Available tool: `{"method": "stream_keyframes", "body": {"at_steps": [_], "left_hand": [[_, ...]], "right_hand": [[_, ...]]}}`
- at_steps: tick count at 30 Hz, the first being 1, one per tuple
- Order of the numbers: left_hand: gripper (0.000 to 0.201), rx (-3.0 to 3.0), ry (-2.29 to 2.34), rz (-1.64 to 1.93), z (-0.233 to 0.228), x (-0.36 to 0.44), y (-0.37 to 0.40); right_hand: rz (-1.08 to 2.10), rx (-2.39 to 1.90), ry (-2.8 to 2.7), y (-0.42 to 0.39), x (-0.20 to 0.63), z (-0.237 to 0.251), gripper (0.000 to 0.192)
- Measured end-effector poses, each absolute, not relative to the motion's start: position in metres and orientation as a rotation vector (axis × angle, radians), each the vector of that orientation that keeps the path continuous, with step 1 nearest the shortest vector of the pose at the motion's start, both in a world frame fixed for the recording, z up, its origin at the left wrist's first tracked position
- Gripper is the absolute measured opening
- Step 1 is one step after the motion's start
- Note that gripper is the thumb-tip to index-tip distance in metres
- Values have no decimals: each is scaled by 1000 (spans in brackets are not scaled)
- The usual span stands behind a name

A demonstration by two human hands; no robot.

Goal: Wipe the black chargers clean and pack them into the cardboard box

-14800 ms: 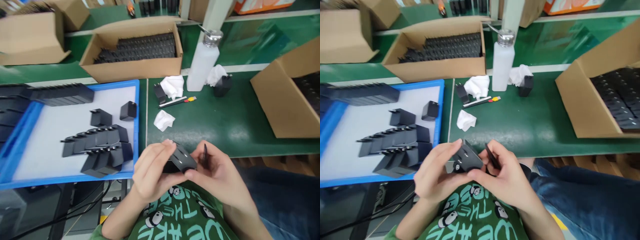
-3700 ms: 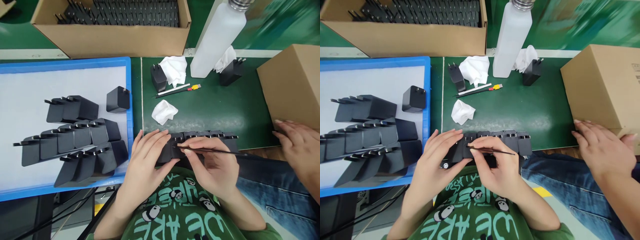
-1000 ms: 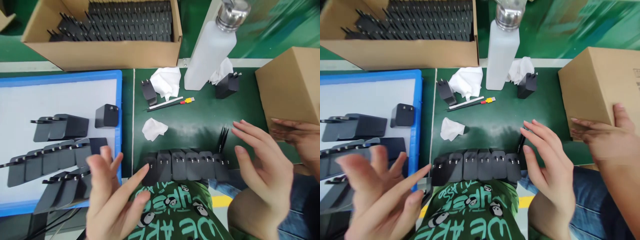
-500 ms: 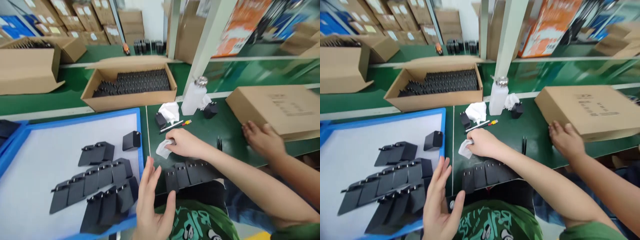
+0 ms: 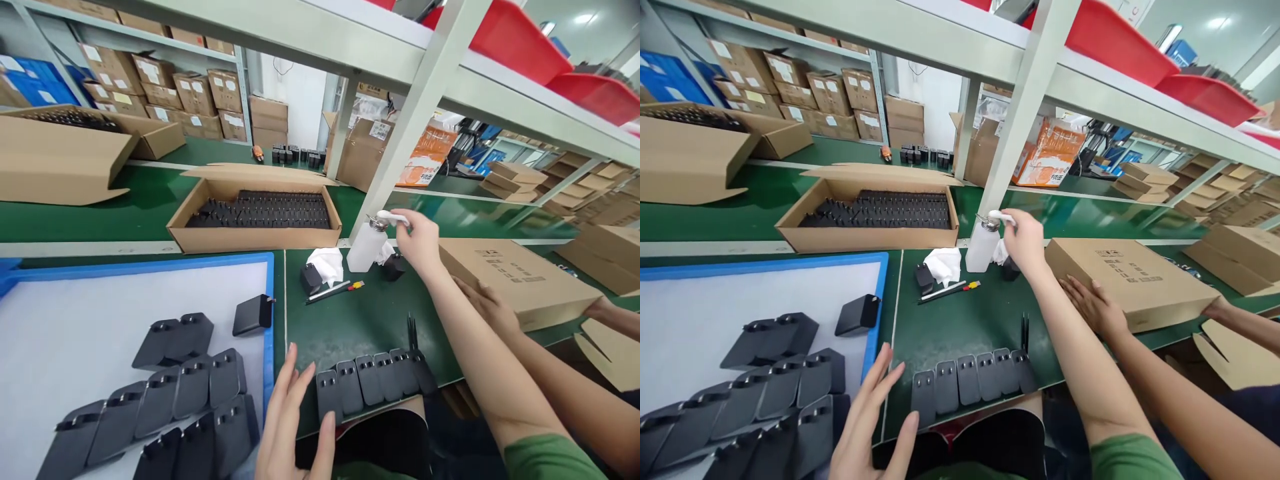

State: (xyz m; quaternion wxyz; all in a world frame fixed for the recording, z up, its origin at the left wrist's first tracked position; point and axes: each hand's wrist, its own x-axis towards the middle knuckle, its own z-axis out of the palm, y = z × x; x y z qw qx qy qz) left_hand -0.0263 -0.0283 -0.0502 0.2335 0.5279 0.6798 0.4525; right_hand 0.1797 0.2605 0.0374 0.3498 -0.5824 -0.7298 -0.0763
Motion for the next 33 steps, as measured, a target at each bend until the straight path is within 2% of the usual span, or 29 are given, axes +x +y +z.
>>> {"method": "stream_keyframes", "body": {"at_steps": [3,9,13,16,20,22,33], "left_hand": [[36,1455,1870,1227,-53,-26,-28],[37,1478,1866,1238,-54,-24,-28],[38,1453,1862,1253,-55,-22,-26],[39,1477,1841,1269,-54,-22,-25],[36,1470,1843,1266,-54,-25,-25],[34,1444,1839,1276,-54,-25,-25],[36,1429,1753,1375,-58,-25,-26]], "right_hand": [[-205,-1671,-1849,274,194,31,27],[45,-1731,-2226,254,201,44,12],[209,-1596,-2495,216,163,46,19],[333,-1469,-2713,216,118,23,11],[284,-1497,-2815,242,81,-13,28],[266,-1527,-2845,251,77,-21,29],[285,-1590,-2859,260,86,-7,29]]}}
